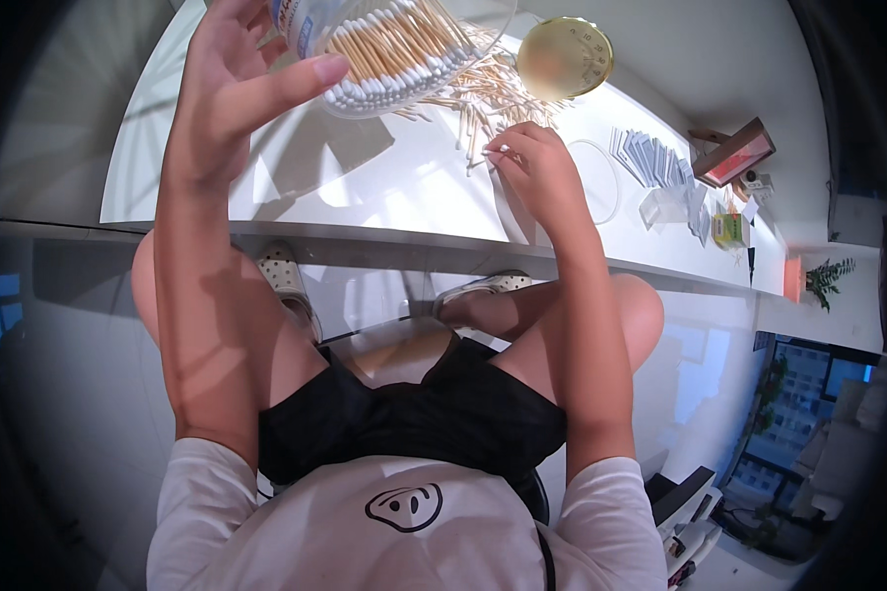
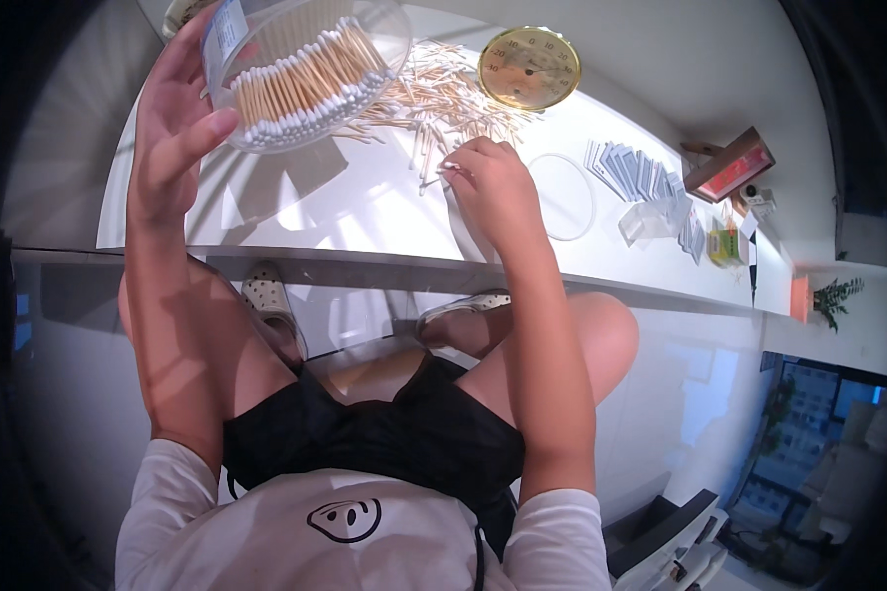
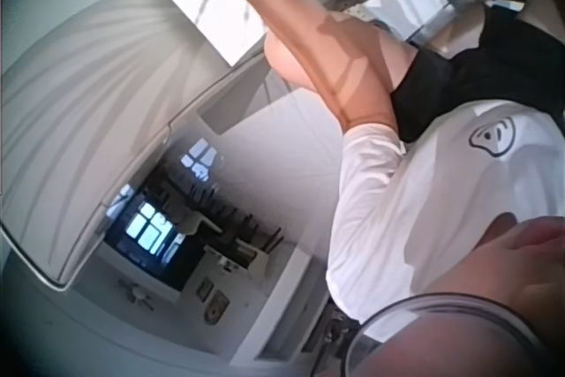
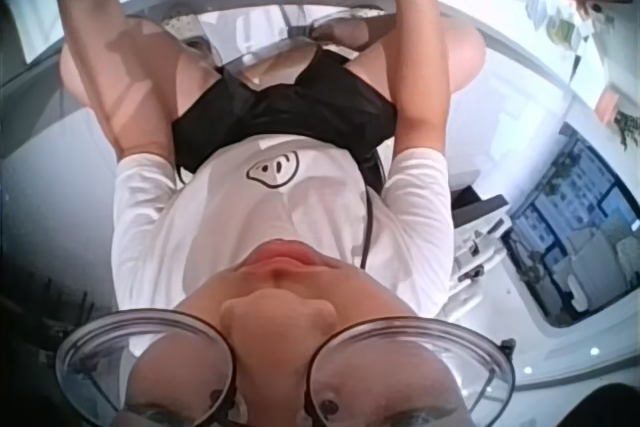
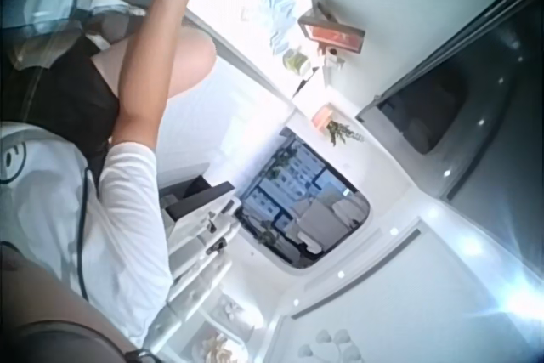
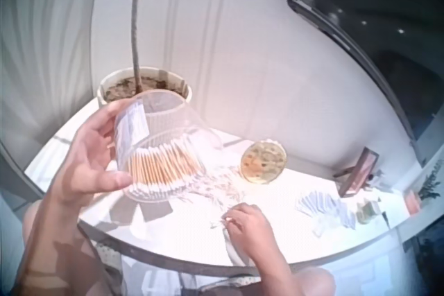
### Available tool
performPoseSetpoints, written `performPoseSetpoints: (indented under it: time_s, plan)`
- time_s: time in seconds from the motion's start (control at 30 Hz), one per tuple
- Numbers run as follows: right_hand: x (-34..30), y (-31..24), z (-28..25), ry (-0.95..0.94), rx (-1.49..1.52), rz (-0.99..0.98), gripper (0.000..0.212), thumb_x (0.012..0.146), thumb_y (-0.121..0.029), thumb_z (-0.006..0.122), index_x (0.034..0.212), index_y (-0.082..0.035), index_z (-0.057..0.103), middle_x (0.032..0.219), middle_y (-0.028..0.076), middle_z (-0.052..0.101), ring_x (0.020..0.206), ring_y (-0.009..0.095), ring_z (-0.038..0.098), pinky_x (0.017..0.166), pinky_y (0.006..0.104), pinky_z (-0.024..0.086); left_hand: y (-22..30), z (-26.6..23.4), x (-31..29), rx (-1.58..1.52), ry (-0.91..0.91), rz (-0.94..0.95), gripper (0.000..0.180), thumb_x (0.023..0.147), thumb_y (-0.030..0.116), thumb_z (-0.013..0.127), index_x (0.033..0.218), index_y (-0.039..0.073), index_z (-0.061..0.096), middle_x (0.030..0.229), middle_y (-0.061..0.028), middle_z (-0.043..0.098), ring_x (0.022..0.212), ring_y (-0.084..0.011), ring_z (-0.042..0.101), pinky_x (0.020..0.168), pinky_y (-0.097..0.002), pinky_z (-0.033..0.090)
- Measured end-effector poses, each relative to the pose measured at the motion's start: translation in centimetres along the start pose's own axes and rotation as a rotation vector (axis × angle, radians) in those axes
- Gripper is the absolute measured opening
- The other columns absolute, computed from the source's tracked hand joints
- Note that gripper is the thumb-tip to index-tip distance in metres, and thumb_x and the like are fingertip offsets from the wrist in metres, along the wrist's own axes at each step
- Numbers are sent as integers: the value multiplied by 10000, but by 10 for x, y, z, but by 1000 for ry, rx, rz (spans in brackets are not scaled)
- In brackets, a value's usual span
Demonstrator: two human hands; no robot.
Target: The person organizes cotton swabs by picking them up from a pile on the table and placing them into a plastic container.
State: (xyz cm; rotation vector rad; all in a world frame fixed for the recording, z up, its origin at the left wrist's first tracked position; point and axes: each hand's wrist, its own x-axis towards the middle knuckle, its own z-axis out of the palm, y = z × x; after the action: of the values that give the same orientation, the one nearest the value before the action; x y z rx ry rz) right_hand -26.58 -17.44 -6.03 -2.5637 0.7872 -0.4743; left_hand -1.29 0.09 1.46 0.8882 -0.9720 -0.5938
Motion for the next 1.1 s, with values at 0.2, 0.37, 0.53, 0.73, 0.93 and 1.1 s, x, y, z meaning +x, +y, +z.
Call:
performPoseSetpoints:
  time_s: [0.2,0.37,0.53,0.73,0.93,1.1]
  plan:
    - [-4,5,10,131,-124,-159,122,815,-71,744,929,-105,771,986,70,685,912,263,622,797,392,512,-2,3,1,48,-7,20,1075,565,175,895,1480,-33,370,1445,-135,490,1366,-259,459,1162,-362,322]
    - [1,-6,8,384,-102,-197,137,797,-94,777,931,-120,769,943,35,610,825,240,558,741,370,457,0,4,2,49,-16,18,1089,565,178,891,1489,-38,356,1450,-143,483,1371,-261,454,1166,-365,318]
    - [7,-25,-6,525,-25,-240,151,818,-88,769,963,-127,765,882,42,604,833,242,566,759,352,441,3,6,1,66,1,-24,1085,573,175,888,1491,-42,351,1453,-150,475,1370,-266,453,1165,-364,317]
    - [0,-80,-23,487,-9,-264,182,821,-50,745,1001,-83,748,753,55,631,742,228,623,641,365,487,-8,-1,1,115,-118,104,1063,589,176,888,1485,-40,359,1457,-159,472,1371,-267,451,1165,-380,316]
    - [12,-128,-27,502,-234,-203,123,884,-97,703,998,-79,745,716,85,584,636,270,591,595,385,479,-20,-5,-2,106,-87,53,1062,608,149,897,1495,-40,343,1470,-164,464,1377,-267,447,1168,-397,312]
    - [31,-150,-16,469,-333,-177,51,823,-84,653,811,-36,667,751,119,604,742,319,644,653,437,513,-9,13,-4,103,-43,-61,1075,604,73,893,1505,-44,319,1480,-157,456,1395,-273,431,1180,-401,300]
